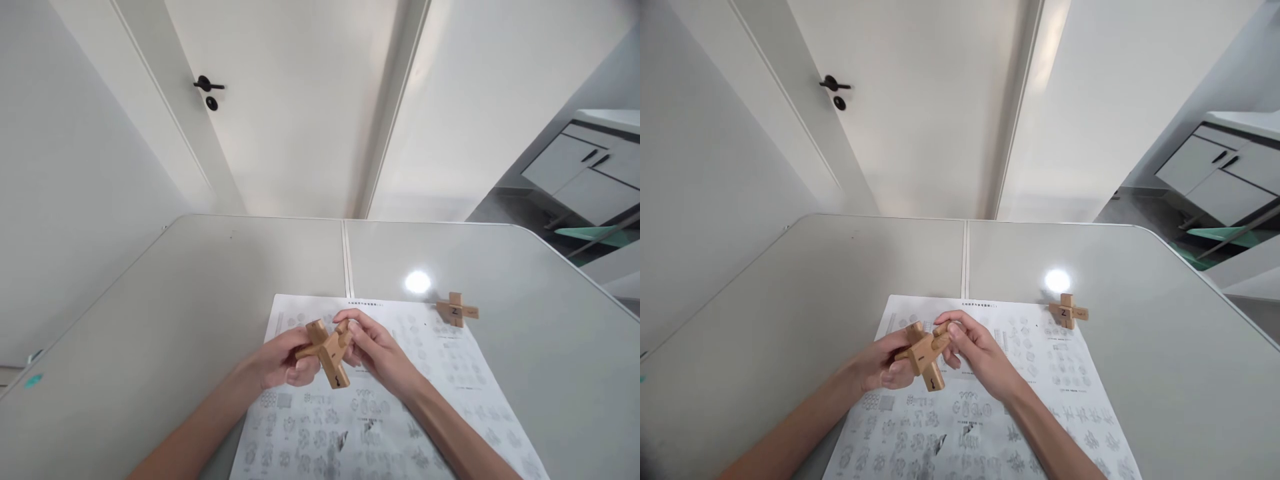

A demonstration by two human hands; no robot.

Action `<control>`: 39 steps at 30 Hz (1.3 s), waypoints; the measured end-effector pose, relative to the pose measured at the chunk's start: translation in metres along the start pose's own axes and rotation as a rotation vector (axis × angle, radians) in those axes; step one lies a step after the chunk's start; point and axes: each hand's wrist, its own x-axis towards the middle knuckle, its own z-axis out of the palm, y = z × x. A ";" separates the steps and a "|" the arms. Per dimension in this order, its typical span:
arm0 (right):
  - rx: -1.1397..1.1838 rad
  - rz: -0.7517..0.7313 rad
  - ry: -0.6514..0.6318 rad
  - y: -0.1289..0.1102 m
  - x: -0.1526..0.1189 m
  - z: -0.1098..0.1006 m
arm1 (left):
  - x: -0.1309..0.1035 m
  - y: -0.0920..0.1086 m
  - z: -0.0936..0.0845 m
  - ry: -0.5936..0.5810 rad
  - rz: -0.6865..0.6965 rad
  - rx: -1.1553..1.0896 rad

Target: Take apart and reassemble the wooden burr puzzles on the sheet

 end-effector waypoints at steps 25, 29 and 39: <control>-0.133 -0.043 0.102 0.007 0.004 0.013 | 0.008 -0.006 0.008 0.072 0.275 -0.002; -0.098 -0.032 0.126 0.007 0.005 0.013 | 0.010 -0.006 0.011 0.046 0.373 0.034; -0.128 -0.014 0.063 0.004 0.003 0.015 | 0.005 -0.005 0.006 0.204 0.427 0.048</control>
